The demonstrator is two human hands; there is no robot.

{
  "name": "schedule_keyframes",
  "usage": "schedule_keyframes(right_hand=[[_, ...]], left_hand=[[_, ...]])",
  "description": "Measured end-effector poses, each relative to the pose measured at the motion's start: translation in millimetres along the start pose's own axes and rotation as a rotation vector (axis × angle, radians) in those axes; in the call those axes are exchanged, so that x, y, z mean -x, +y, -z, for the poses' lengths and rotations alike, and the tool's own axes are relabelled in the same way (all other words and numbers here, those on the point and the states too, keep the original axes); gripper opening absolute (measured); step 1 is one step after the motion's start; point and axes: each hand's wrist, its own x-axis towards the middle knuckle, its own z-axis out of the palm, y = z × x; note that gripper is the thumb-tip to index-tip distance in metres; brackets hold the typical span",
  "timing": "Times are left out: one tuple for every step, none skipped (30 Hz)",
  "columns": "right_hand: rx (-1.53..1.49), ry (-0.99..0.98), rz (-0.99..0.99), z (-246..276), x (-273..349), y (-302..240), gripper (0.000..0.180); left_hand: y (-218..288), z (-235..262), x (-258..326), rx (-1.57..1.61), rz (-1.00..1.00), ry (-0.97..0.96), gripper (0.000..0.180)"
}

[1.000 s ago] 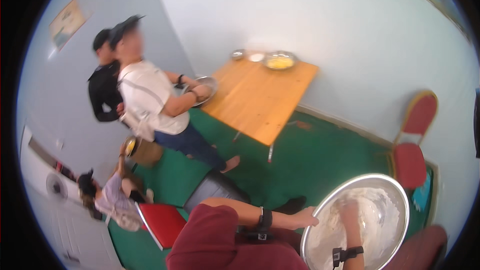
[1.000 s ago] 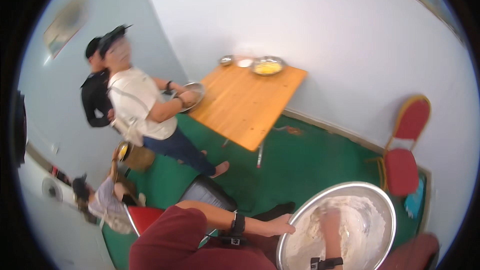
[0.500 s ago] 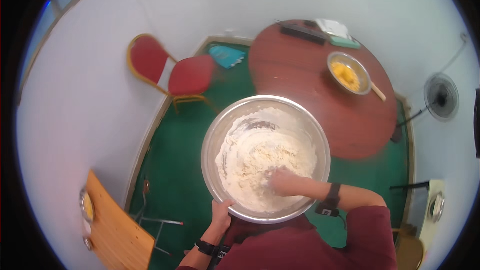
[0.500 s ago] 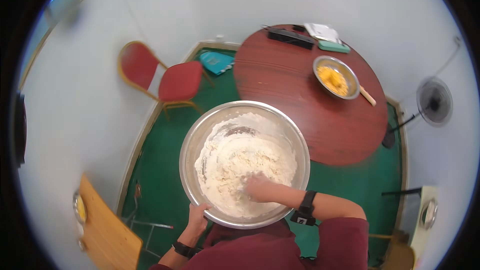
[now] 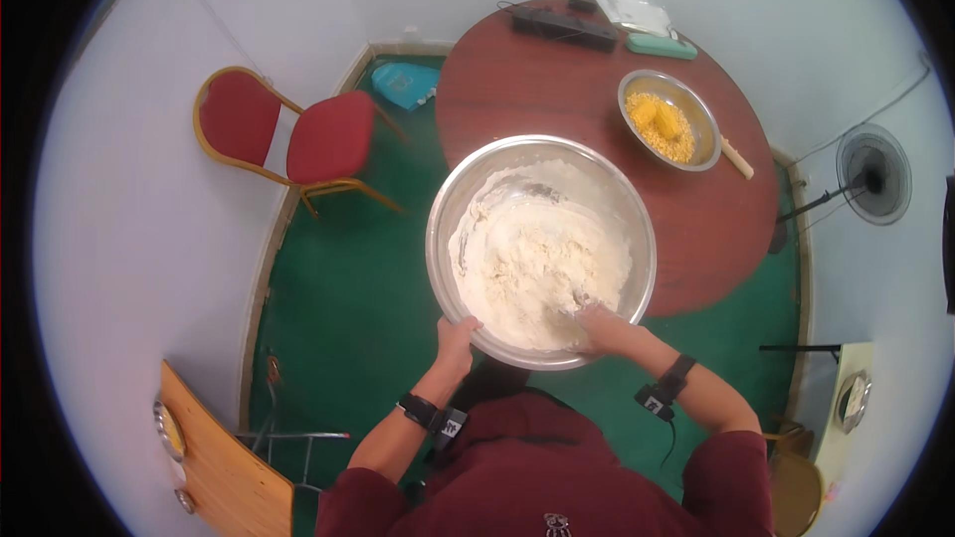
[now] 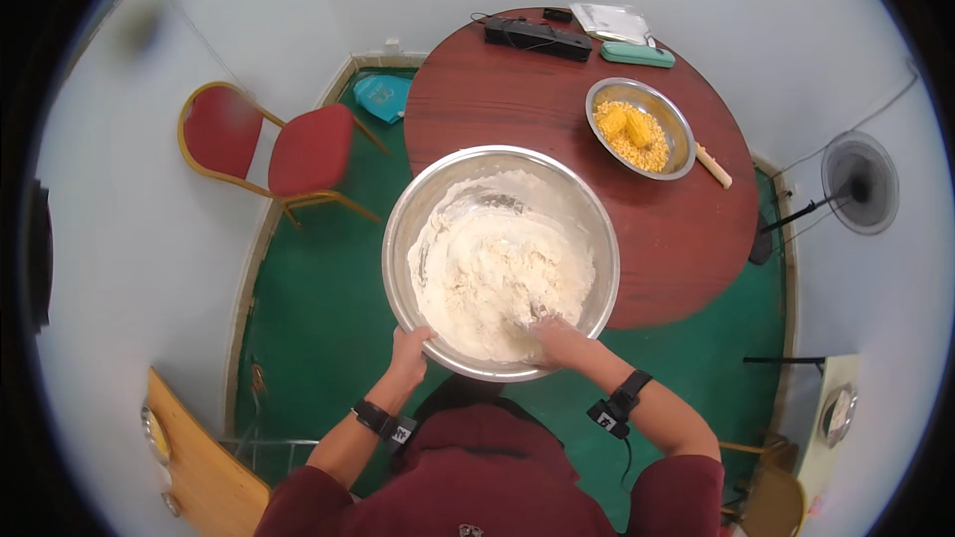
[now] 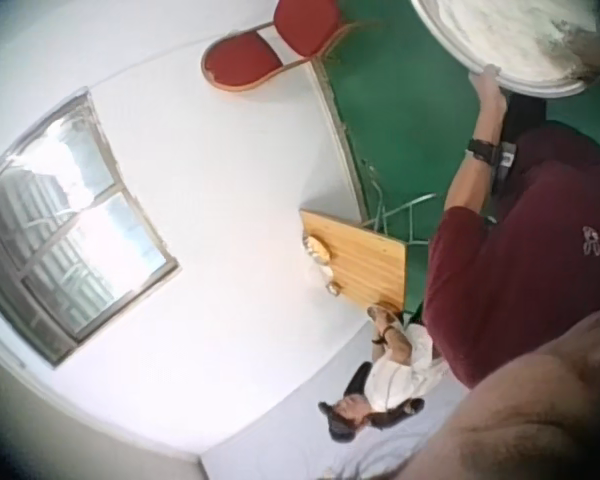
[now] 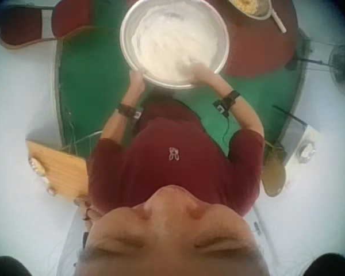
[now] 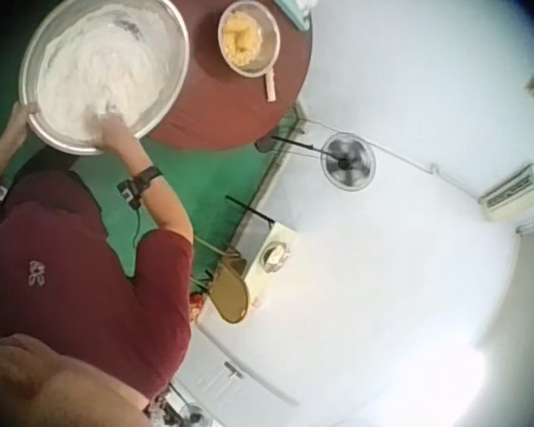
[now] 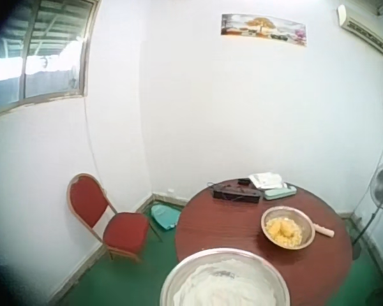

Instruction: The person mixes flour and water in a bowl by hand, then carries the bowl to a table and adds more water from a small bowl while continuing to mix the dough.

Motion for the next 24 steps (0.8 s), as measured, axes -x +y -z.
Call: schedule_keyframes(right_hand=[[0.042,0.096,0.04,-7.3,-0.2,-2.7,0.048],[0.049,0.085,0.046,-13.3,0.3,-3.7,0.048],[0.084,0.096,0.029,-8.8,2.9,-12.8,0.048],[0.117,0.107,0.012,-5.5,5.6,-21.6,0.048],[0.119,0.095,0.016,-6.5,6.4,-27.5,0.048],[0.19,0.08,0.063,-7.4,7.6,-33.4,0.048],[0.259,0.065,0.113,-8.2,9.8,-39.1,0.049],[0.258,0.054,0.119,-8.7,12.3,-44.5,0.049],[0.318,0.026,0.083,-6.1,12.4,-54.6,0.046],[0.378,-0.002,0.05,-3.5,13.5,-62.9,0.043],[0.377,-0.01,0.067,-2.2,14.8,-68.5,0.043],[0.382,0.068,0.086,-1.4,14.1,-70.7,0.036],[0.385,0.145,0.105,-0.4,11.9,-72.5,0.03],[0.386,0.139,0.124,2.4,5.1,-74.8,0.03],[0.435,0.157,0.113,4.9,-2.5,-74.4,0.026],[0.487,0.173,0.102,7.1,-10.8,-69.5,0.023],[0.495,0.164,0.117,4.3,-21.0,-60.4,0.023],[0.427,0.27,0.127,-0.2,-35.4,-49.5,0.02],[0.359,0.375,0.135,5.6,-45.9,-43.4,0.017],[0.37,0.369,0.157,13.5,-55.9,-34.8,0.017],[0.283,0.286,0.105,24.3,-65.0,-35.1,0.016],[0.197,0.2,0.045,30.9,-71.7,-33.4,0.014],[0.202,0.188,0.067,36.9,-80.6,-28.9,0.014],[0.16,0.265,0.059,42.1,-89.8,-23.5,0.015]], left_hand=[[-2.6,4.1,2.2,0.006,-0.017,-0.026,0.045],[-6.6,6.8,5.2,0.018,-0.015,-0.017,0.045],[-4.8,6.4,10.5,0.013,-0.007,-0.013,0.045],[-3.1,6.6,17.5,0.008,0.003,-0.008,0.045],[-1.6,8.4,25.8,0.016,0.009,0.0,0.045],[-0.1,9.5,34.7,0.026,0.024,0.012,0.045],[1.6,10.3,43.7,0.036,0.04,0.026,0.045],[1.1,10.7,50.2,0.041,0.046,0.035,0.045],[0.8,13.0,55.3,0.015,0.051,0.013,0.045],[0.5,15.0,61.4,-0.012,0.056,-0.007,0.045],[-1.2,15.6,69.3,-0.009,0.056,0.012,0.045],[-2.3,12.3,76.5,-0.027,0.052,0.046,0.044],[-2.3,10.5,83.4,-0.044,0.047,0.082,0.044],[-0.9,10.8,89.9,-0.034,0.024,0.091,0.044],[-0.8,9.2,96.0,-0.026,0.023,0.103,0.044],[-1.3,6.2,100.2,-0.058,0.008,0.115,0.044],[-2.3,3.1,104.3,-0.088,-0.008,0.128,0.044],[-3.0,0.1,108.0,-0.074,-0.013,0.147,0.044],[-3.8,-3.2,108.2,-0.086,-0.016,0.138,0.044],[-4.4,-7.7,108.8,-0.098,-0.019,0.131,0.044],[-2.6,-9.7,111.2,-0.085,-0.025,0.159,0.044],[0.8,-13.5,114.9,-0.104,0.01,0.181,0.044],[1.5,-18.8,119.7,-0.123,0.045,0.201,0.043],[0.0,-26.4,127.9,-0.112,0.042,0.226,0.043]])
